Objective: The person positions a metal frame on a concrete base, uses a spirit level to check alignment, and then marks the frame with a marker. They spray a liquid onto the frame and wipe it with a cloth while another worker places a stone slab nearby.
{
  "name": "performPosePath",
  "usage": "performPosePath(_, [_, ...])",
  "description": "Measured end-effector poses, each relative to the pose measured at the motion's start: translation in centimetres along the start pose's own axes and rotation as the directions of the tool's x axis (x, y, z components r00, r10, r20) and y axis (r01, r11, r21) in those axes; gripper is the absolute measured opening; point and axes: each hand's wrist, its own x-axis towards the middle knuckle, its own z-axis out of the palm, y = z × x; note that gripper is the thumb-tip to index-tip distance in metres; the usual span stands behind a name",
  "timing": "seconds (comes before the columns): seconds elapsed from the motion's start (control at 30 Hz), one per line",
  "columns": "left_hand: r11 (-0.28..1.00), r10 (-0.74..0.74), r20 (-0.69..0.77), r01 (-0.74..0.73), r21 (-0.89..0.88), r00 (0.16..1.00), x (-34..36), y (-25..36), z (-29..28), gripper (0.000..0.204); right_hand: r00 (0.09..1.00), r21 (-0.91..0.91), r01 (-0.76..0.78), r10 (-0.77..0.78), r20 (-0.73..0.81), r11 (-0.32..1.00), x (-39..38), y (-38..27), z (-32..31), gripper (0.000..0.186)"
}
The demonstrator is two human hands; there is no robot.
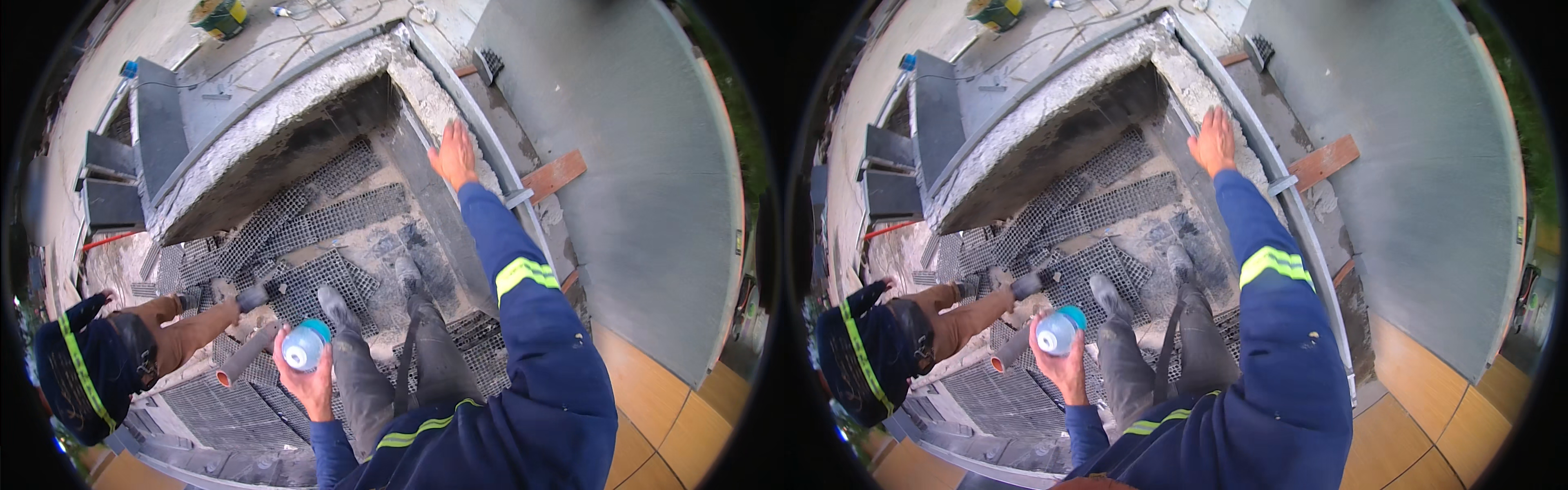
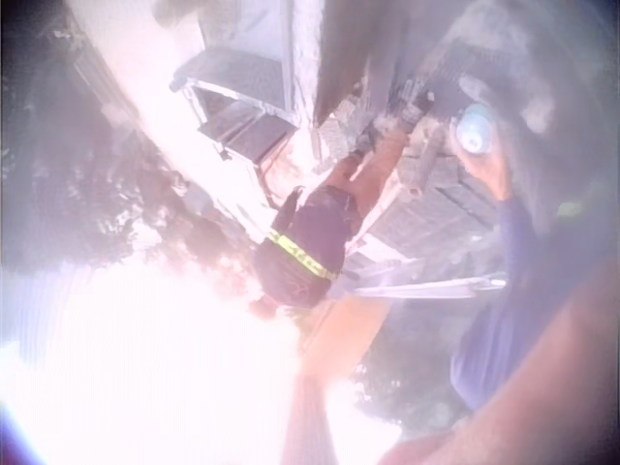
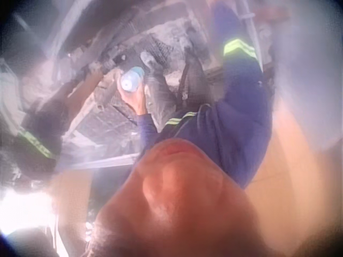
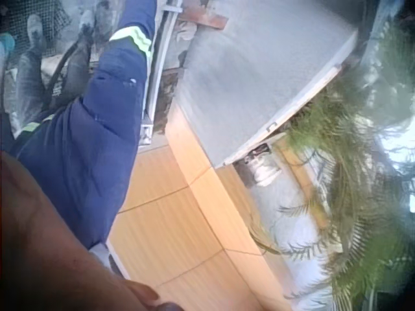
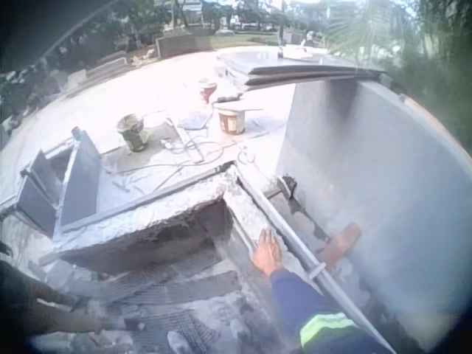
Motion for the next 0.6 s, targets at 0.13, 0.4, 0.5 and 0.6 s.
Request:
performPosePath(0.13, [0.992,-0.128,0.016,0.127,0.024,0.992,0.1,-4.5,1.4,0.089,0.996,-0.359,-0.088,0.084,-0.026,0.929,1.2,-0.7,5.4,0.082])
performPosePath(0.4, [0.991,-0.134,0.039,0.132,0.032,0.99,5.3,-3.6,2.3,0.089,0.958,-0.546,0.119,0.048,0.283,0.829,-5.2,1.8,4.6,0.062])
performPosePath(0.5, [0.998,-0.054,0.079,0.052,0.025,0.995,6.9,-2.2,2.5,0.088,0.94,-0.437,0.053,0.103,0.324,0.898,-8.2,2.7,3.5,0.065])
performPosePath(0.6, [0.997,0.055,0.169,-0.062,0.037,0.984,7.8,-0.4,2.0,0.086,0.971,-0.673,0.157,0.011,0.238,0.723,-13.0,3.5,4.9,0.074])
